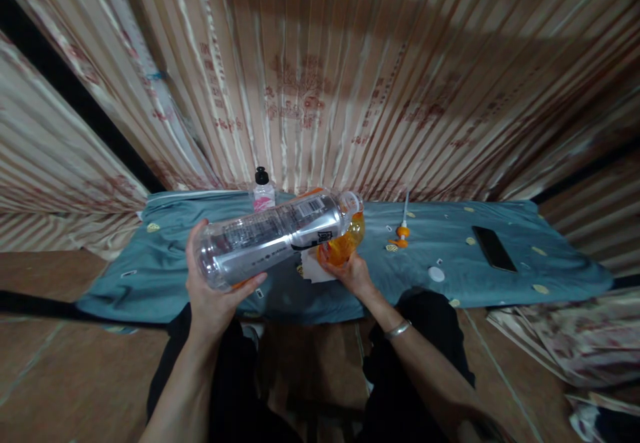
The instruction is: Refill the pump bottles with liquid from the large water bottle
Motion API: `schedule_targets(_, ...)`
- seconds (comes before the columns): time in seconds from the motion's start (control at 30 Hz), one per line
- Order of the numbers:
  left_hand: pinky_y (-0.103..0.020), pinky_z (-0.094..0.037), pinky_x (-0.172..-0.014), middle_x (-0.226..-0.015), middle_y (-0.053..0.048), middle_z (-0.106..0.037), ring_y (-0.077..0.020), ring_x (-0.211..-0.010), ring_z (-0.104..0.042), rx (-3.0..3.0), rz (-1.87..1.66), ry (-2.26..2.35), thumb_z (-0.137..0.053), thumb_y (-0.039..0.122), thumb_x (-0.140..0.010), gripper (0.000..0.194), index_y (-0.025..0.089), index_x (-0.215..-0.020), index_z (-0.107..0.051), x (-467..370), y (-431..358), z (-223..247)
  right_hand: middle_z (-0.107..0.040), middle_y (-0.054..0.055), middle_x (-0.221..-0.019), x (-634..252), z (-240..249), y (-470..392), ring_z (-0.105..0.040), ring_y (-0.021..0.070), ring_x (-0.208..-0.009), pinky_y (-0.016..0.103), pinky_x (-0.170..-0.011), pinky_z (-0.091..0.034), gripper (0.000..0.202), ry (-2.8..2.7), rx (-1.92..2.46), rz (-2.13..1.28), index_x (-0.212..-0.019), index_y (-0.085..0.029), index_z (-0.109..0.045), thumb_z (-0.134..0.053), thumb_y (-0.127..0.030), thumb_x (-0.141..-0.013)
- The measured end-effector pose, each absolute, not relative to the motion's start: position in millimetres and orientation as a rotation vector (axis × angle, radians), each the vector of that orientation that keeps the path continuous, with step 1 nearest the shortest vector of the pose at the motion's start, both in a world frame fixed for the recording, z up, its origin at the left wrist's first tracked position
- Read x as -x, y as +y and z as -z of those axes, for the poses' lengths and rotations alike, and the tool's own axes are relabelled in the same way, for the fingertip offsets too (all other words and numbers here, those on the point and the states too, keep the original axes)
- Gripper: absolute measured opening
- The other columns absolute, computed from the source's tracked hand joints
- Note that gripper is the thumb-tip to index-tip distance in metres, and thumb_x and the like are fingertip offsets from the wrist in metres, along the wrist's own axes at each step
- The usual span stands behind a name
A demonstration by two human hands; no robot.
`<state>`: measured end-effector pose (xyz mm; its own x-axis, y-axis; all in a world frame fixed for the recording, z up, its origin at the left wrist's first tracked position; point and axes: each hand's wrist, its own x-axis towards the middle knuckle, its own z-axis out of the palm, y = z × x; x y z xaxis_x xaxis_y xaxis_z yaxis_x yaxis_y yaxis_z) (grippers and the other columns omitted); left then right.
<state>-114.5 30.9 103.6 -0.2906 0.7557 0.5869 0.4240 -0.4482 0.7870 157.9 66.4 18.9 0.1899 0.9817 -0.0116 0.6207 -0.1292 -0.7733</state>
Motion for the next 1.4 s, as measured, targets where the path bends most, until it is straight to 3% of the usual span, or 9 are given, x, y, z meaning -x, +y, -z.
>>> schedule_targets(0.23, -0.056, -0.042, -0.119, -0.145, -0.013, -0.054, -0.0385, -0.135, -0.055, -1.661, -1.813, 1.477, -0.096, 0.042, -0.052, 0.110, 0.028, -0.149, -0.047, 113, 31, -105, -0.078, 0.011, -0.111, -161, -13, 69, -0.076, 0.0346, -0.107, 0.047, -0.090, -0.062, 0.063, -1.490, 1.836, -0.751, -0.129, -0.022, -0.059, -0.085, -0.039, -0.074)
schedule_targets(0.63, -0.054, -0.047, -0.115, -0.144, -0.014, -0.055, -0.0372, -0.134, -0.056, -1.662, -1.820, 1.481, -0.096, 0.045, -0.051, 0.110, 0.024, -0.148, -0.048, 112, 30, -107, -0.078, 0.011, -0.112, -160, -15, 70, -0.076, 0.0332, -0.107, 0.043, -0.092, -0.063, 0.062, -1.492, 1.828, -0.739, -0.129, -0.021, -0.060, -0.085, -0.034, -0.074)
schedule_targets(1.17, -0.055, -0.041, -0.121, -0.150, -0.013, -0.051, -0.0380, -0.139, -0.052, -1.627, -1.821, 1.463, -0.097, 0.043, -0.048, 0.111, 0.025, -0.147, -0.048, 113, 31, -106, -0.078, 0.011, -0.113, -160, -18, 67, -0.075, 0.0323, -0.108, 0.038, -0.088, -0.061, 0.066, -1.494, 1.850, -0.735, -0.134, -0.020, -0.058, -0.086, -0.036, -0.076)
schedule_targets(1.4, -0.054, -0.043, -0.119, -0.149, -0.013, -0.052, -0.0377, -0.136, -0.055, -1.641, -1.808, 1.453, -0.097, 0.041, -0.051, 0.112, 0.025, -0.149, -0.046, 113, 31, -105, -0.078, 0.010, -0.116, -158, -19, 68, -0.075, 0.0330, -0.109, 0.044, -0.093, -0.062, 0.067, -1.475, 1.831, -0.756, -0.135, -0.023, -0.057, -0.085, -0.032, -0.075)
